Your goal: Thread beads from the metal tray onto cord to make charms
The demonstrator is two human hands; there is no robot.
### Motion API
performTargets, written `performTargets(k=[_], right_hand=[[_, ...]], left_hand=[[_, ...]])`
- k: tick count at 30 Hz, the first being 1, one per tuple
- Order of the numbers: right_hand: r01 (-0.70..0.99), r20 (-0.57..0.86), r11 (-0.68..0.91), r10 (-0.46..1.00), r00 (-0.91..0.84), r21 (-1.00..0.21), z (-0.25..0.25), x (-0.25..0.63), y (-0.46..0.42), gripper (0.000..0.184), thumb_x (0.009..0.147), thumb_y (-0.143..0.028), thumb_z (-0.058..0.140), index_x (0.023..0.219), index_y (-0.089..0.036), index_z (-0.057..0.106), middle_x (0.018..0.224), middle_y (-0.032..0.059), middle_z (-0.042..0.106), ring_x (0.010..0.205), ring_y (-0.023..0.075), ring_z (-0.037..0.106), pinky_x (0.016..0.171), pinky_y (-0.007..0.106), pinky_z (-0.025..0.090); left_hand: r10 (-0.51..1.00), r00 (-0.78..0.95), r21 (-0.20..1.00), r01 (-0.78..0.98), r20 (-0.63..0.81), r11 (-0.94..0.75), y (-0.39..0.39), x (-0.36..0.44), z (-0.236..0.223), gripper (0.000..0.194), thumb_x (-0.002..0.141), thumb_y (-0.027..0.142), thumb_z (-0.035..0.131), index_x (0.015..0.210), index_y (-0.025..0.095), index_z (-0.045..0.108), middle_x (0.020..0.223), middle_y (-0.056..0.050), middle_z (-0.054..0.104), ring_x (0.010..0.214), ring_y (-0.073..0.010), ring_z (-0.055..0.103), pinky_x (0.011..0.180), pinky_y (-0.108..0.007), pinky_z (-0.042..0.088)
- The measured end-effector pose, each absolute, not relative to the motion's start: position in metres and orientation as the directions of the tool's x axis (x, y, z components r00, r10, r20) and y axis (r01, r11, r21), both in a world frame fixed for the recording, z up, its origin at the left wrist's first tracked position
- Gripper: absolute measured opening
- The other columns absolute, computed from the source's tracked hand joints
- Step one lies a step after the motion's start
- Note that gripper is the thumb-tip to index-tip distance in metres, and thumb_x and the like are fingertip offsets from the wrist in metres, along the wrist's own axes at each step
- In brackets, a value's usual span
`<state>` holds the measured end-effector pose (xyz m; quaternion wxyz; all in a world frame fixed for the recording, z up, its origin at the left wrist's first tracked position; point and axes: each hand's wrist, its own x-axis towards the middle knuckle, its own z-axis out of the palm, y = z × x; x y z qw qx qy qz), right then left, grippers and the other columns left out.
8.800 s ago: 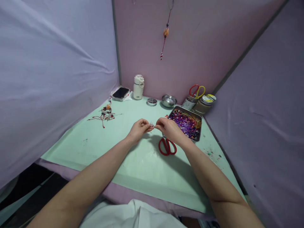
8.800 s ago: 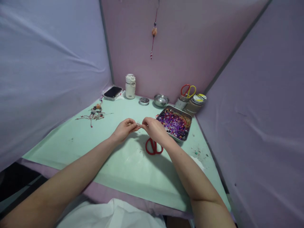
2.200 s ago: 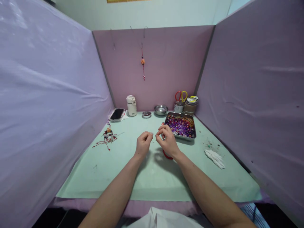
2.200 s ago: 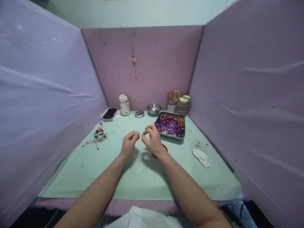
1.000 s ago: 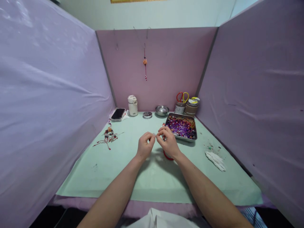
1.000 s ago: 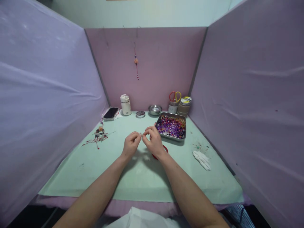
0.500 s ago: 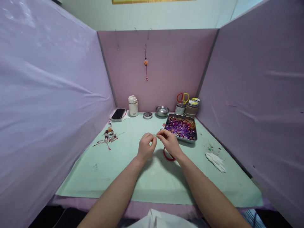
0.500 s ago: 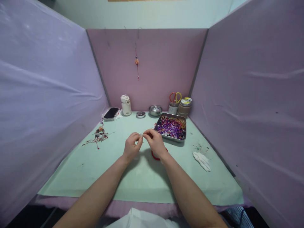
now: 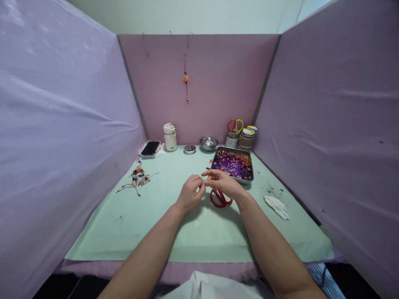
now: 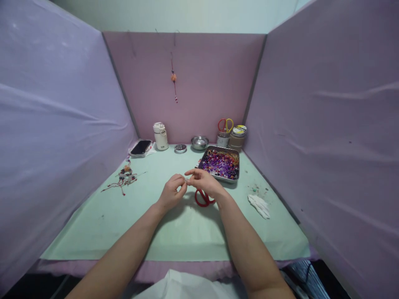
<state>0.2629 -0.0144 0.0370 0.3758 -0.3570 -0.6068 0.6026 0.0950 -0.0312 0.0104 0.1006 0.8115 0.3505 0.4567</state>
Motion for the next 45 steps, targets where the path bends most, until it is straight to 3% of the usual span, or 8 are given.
performTargets(k=[9,28,32,38,45], right_hand=[[0.076,0.037,0.081,0.888,-0.458,-0.994,0.040,0.263,-0.017,0.031,0.069,-0.034,0.068,0.094,-0.019,0.060,0.065,-0.0047,0.049,0.054,0.0078,0.038,0.046,0.020,0.028],[-0.034,-0.007,-0.033,0.823,-0.568,-0.999,0.037,0.265,-0.017,0.027,0.073,-0.041,0.065,0.082,-0.022,0.048,0.061,-0.0091,0.036,0.048,0.0053,0.025,0.046,0.019,0.020],[0.010,0.023,0.031,0.889,-0.458,-0.999,0.036,0.263,-0.016,0.026,0.071,-0.041,0.064,0.077,-0.020,0.049,0.060,-0.0077,0.039,0.049,0.0063,0.029,0.047,0.020,0.023],[0.010,0.217,0.218,0.974,-0.059,-0.976,0.030,0.258,-0.006,0.020,0.069,-0.035,0.061,0.070,-0.019,0.049,0.056,-0.0070,0.041,0.051,0.0075,0.034,0.049,0.022,0.026],[-0.141,0.085,0.082,0.996,-0.016,-0.987,0.028,0.256,-0.003,0.033,0.067,-0.047,0.065,0.081,-0.020,0.051,0.072,-0.0030,0.055,0.054,0.0077,0.046,0.048,0.021,0.031]], left_hand=[[0.683,0.402,0.451,0.533,0.610,-0.716,-0.029,0.094,0.008,0.026,0.088,0.021,0.039,0.066,0.020,0.050,0.068,-0.002,0.049,0.072,-0.0162,0.046,0.069,-0.031,0.039],[0.683,0.445,0.467,0.505,0.579,-0.726,-0.032,0.095,0.013,0.026,0.088,0.019,0.040,0.062,0.020,0.045,0.066,-0.001,0.048,0.070,-0.0155,0.045,0.070,-0.030,0.039],[0.665,0.485,0.462,0.481,0.568,-0.745,-0.032,0.096,0.011,0.025,0.087,0.018,0.040,0.062,0.020,0.043,0.066,-0.001,0.047,0.070,-0.0149,0.044,0.071,-0.029,0.039],[0.631,0.559,0.458,0.435,0.538,-0.775,-0.032,0.098,0.010,0.026,0.086,0.018,0.041,0.060,0.020,0.042,0.066,-0.001,0.047,0.071,-0.0149,0.045,0.069,-0.028,0.039],[0.671,0.473,0.503,0.444,0.571,-0.741,-0.034,0.098,0.015,0.027,0.087,0.019,0.040,0.059,0.020,0.042,0.065,-0.002,0.047,0.069,-0.0148,0.046,0.068,-0.028,0.039]])
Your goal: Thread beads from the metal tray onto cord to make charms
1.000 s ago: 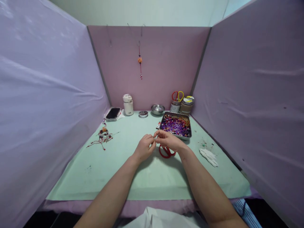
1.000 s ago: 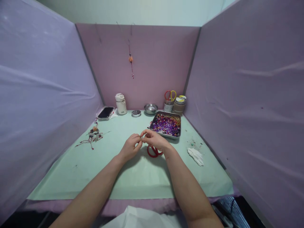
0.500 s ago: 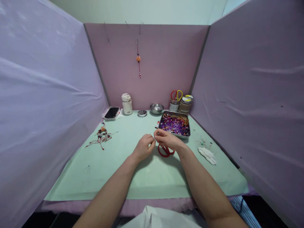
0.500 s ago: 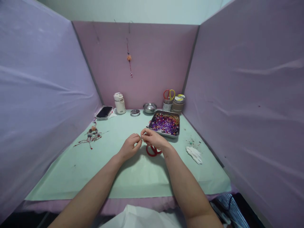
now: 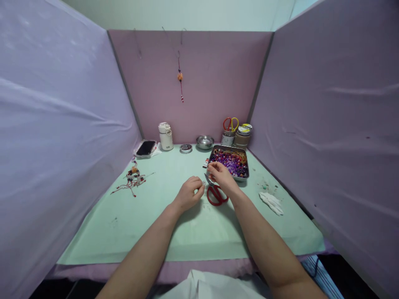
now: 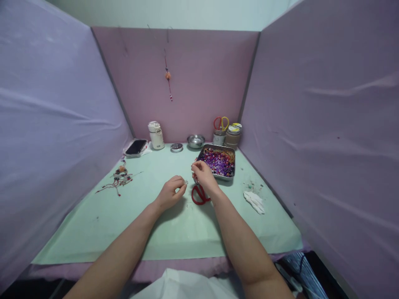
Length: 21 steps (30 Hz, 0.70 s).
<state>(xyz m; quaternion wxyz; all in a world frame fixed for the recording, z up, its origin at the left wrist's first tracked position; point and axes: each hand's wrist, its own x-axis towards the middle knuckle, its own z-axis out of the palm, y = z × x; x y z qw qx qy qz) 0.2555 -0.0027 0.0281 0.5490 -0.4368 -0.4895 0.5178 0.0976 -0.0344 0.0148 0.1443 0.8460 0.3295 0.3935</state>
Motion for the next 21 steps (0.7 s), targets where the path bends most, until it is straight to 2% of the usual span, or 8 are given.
performTargets(k=[2,6,8,14,21], right_hand=[[-0.093,0.051,0.047,0.998,-0.042,-0.995,0.030,0.257,-0.005,0.033,0.068,-0.049,0.064,0.080,-0.019,0.054,0.074,-0.0013,0.057,0.057,0.0088,0.049,0.049,0.021,0.032],[0.018,-0.051,-0.048,0.954,-0.296,-0.999,0.033,0.259,-0.012,0.040,0.074,-0.057,0.057,0.073,-0.017,0.060,0.072,0.0023,0.059,0.066,0.0123,0.054,0.052,0.021,0.036],[0.025,-0.057,-0.051,0.931,-0.362,-0.998,0.033,0.258,-0.014,0.042,0.075,-0.059,0.057,0.074,-0.017,0.062,0.072,0.0025,0.060,0.069,0.0135,0.056,0.053,0.021,0.037],[-0.091,0.027,-0.005,0.938,-0.346,-0.996,0.032,0.257,-0.014,0.027,0.065,-0.041,0.073,0.071,-0.017,0.062,0.069,-0.0022,0.059,0.064,0.0091,0.052,0.060,0.022,0.043],[-0.226,-0.004,-0.079,0.950,-0.313,-0.971,0.035,0.256,-0.016,0.031,0.062,-0.041,0.077,0.069,-0.017,0.059,0.079,0.0025,0.064,0.076,0.0142,0.059,0.070,0.031,0.052]], left_hand=[[0.678,0.449,0.508,0.451,0.581,-0.734,-0.034,0.097,0.015,0.028,0.087,0.019,0.040,0.059,0.020,0.042,0.065,-0.002,0.047,0.069,-0.0148,0.046,0.068,-0.028,0.039],[0.684,0.408,0.505,0.468,0.605,-0.725,-0.033,0.096,0.014,0.028,0.088,0.021,0.041,0.060,0.019,0.044,0.066,-0.002,0.048,0.070,-0.0148,0.047,0.069,-0.029,0.040],[0.683,0.399,0.498,0.476,0.612,-0.725,-0.033,0.096,0.013,0.028,0.088,0.021,0.041,0.061,0.019,0.045,0.065,-0.001,0.048,0.069,-0.0148,0.047,0.068,-0.029,0.040],[0.686,0.385,0.502,0.478,0.618,-0.721,-0.032,0.096,0.010,0.027,0.088,0.021,0.042,0.062,0.019,0.049,0.067,-0.002,0.050,0.070,-0.0146,0.048,0.069,-0.029,0.041],[0.739,0.252,0.545,0.537,0.625,-0.643,-0.026,0.091,0.010,0.022,0.087,0.027,0.048,0.069,0.019,0.057,0.072,-0.004,0.057,0.074,-0.0162,0.052,0.070,-0.030,0.042]])
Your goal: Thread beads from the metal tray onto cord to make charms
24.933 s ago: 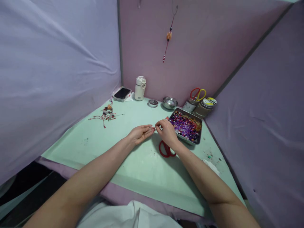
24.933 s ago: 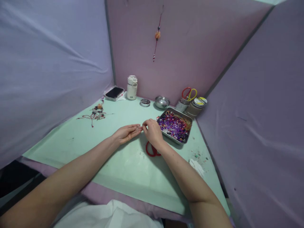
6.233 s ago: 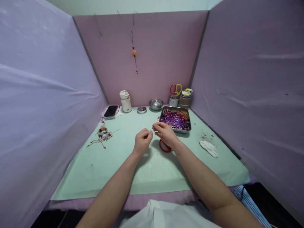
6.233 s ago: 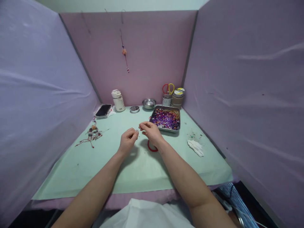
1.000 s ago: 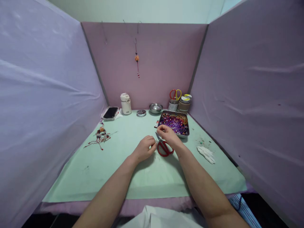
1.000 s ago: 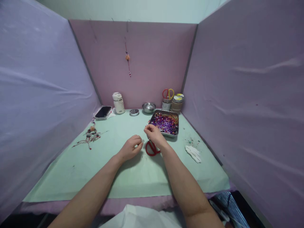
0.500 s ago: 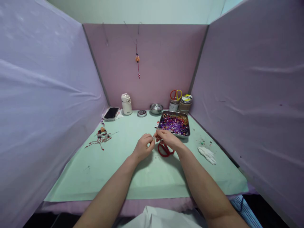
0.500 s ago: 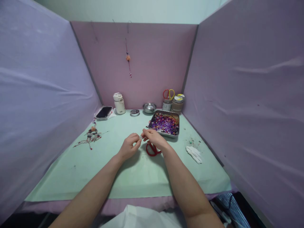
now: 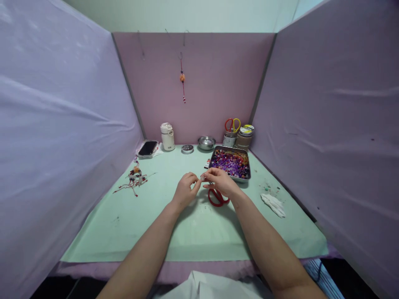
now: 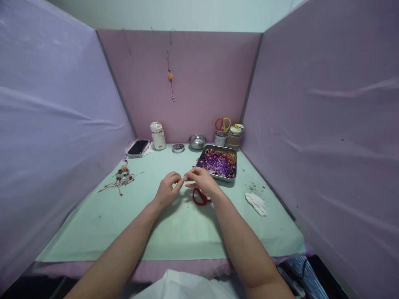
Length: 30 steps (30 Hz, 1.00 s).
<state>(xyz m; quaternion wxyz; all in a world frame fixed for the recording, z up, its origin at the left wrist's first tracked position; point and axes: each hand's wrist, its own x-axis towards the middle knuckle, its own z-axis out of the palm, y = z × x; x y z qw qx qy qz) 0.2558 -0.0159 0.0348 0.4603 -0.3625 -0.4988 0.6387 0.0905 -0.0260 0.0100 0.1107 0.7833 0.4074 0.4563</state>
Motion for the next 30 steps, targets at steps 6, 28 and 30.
performTargets(k=[6,28,30], right_hand=[[-0.252,0.004,-0.060,0.969,-0.247,-0.966,0.034,0.252,-0.014,0.029,0.057,-0.036,0.081,0.067,-0.016,0.063,0.077,0.0042,0.067,0.077,0.0141,0.061,0.078,0.032,0.052],[-0.286,-0.003,-0.030,0.995,-0.095,-0.958,0.019,0.235,-0.012,0.027,0.053,-0.033,0.082,0.060,-0.014,0.064,0.065,0.0028,0.065,0.069,0.0140,0.062,0.084,0.035,0.052],[-0.286,-0.002,-0.027,0.996,-0.088,-0.958,0.018,0.234,-0.011,0.027,0.053,-0.033,0.082,0.061,-0.014,0.064,0.065,0.0029,0.065,0.069,0.0139,0.062,0.084,0.034,0.052]], left_hand=[[0.746,0.112,0.585,0.549,0.657,-0.597,-0.023,0.085,0.013,0.018,0.085,0.022,0.049,0.087,0.020,0.067,0.086,-0.006,0.065,0.084,-0.0176,0.056,0.075,-0.032,0.043],[0.972,-0.187,0.955,-0.232,0.142,-0.184,-0.014,0.088,0.011,0.040,0.062,0.033,0.075,0.096,0.015,0.061,0.077,-0.003,0.066,0.062,-0.0084,0.053,0.061,-0.023,0.042],[0.973,-0.182,0.954,-0.240,0.140,-0.182,-0.013,0.089,0.011,0.030,0.063,0.034,0.074,0.084,0.015,0.063,0.077,-0.003,0.066,0.062,-0.0080,0.051,0.061,-0.023,0.042]])
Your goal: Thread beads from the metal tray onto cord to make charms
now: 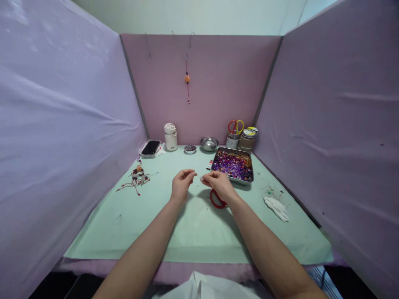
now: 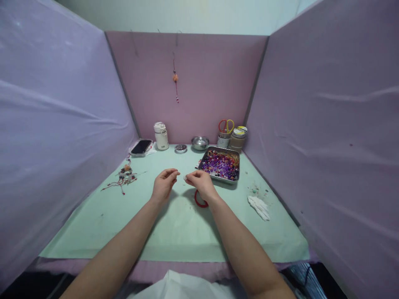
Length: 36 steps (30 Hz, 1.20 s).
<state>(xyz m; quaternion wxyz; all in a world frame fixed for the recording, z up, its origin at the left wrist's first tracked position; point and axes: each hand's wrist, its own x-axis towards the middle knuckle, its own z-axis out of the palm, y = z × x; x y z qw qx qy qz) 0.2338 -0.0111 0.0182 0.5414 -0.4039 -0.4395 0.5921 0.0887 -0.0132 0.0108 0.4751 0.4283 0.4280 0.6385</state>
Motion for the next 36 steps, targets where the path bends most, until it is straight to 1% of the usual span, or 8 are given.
performTargets(k=[4,8,11,14,17,22,27,36], right_hand=[[-0.311,-0.001,-0.019,0.998,-0.057,-0.950,0.017,0.232,-0.011,0.026,0.054,-0.033,0.081,0.062,-0.014,0.064,0.066,0.0031,0.065,0.071,0.0135,0.062,0.085,0.034,0.052],[-0.336,-0.003,-0.010,1.000,-0.022,-0.942,0.017,0.231,-0.011,0.026,0.054,-0.033,0.080,0.063,-0.015,0.064,0.066,0.0025,0.065,0.070,0.0135,0.062,0.085,0.034,0.052],[-0.365,-0.005,-0.009,1.000,-0.012,-0.931,0.016,0.231,-0.010,0.027,0.054,-0.033,0.081,0.064,-0.015,0.063,0.067,0.0021,0.065,0.071,0.0136,0.063,0.086,0.033,0.052],[-0.378,-0.004,-0.006,1.000,-0.008,-0.926,0.016,0.230,-0.009,0.027,0.054,-0.033,0.081,0.064,-0.016,0.063,0.068,0.0021,0.065,0.072,0.0138,0.063,0.087,0.033,0.051],[-0.369,0.009,0.008,1.000,-0.003,-0.929,0.015,0.230,-0.009,0.027,0.054,-0.034,0.081,0.064,-0.016,0.063,0.067,0.0018,0.064,0.072,0.0144,0.063,0.087,0.034,0.052],[-0.364,0.011,0.013,1.000,0.009,-0.931,0.014,0.230,-0.008,0.029,0.054,-0.036,0.081,0.063,-0.016,0.062,0.067,0.0018,0.064,0.072,0.0143,0.063,0.086,0.034,0.052],[-0.358,0.015,0.018,1.000,0.011,-0.933,0.014,0.230,-0.009,0.028,0.055,-0.035,0.080,0.065,-0.016,0.062,0.069,0.0028,0.065,0.074,0.0147,0.063,0.088,0.034,0.052],[-0.369,0.026,0.030,1.000,0.017,-0.929,0.010,0.230,-0.006,0.030,0.054,-0.037,0.081,0.064,-0.016,0.062,0.068,0.0022,0.065,0.073,0.0150,0.063,0.087,0.035,0.052]], left_hand=[[0.965,-0.194,0.949,-0.226,0.175,-0.218,-0.015,0.089,0.013,0.026,0.067,0.036,0.071,0.080,0.015,0.065,0.076,-0.003,0.067,0.063,-0.0089,0.052,0.063,-0.024,0.043],[0.926,-0.231,0.952,0.005,0.299,-0.306,-0.020,0.088,0.015,0.021,0.072,0.036,0.066,0.079,0.016,0.066,0.074,-0.003,0.067,0.068,-0.0121,0.056,0.067,-0.026,0.045],[0.894,-0.230,0.919,0.181,0.385,-0.350,-0.023,0.088,0.015,0.018,0.074,0.034,0.063,0.078,0.017,0.067,0.076,-0.003,0.069,0.073,-0.0146,0.060,0.072,-0.028,0.047],[0.864,-0.205,0.867,0.312,0.460,-0.388,-0.024,0.089,0.014,0.016,0.076,0.033,0.062,0.076,0.018,0.068,0.077,-0.003,0.070,0.071,-0.0147,0.060,0.071,-0.029,0.047],[0.840,-0.174,0.818,0.395,0.514,-0.418,-0.024,0.088,0.013,0.016,0.077,0.033,0.061,0.076,0.019,0.069,0.079,-0.004,0.071,0.070,-0.0152,0.060,0.070,-0.029,0.048],[0.823,-0.136,0.775,0.450,0.551,-0.444,-0.026,0.089,0.013,0.015,0.078,0.030,0.060,0.076,0.019,0.069,0.079,-0.004,0.070,0.071,-0.0157,0.061,0.070,-0.029,0.047],[0.815,-0.113,0.736,0.514,0.568,-0.441,-0.030,0.091,0.018,0.013,0.079,0.024,0.057,0.073,0.019,0.067,0.073,-0.003,0.067,0.064,-0.0135,0.056,0.066,-0.027,0.045],[0.829,-0.121,0.751,0.508,0.546,-0.421,-0.032,0.092,0.018,0.012,0.076,0.022,0.056,0.070,0.019,0.065,0.068,-0.001,0.066,0.061,-0.0124,0.054,0.064,-0.026,0.044]])
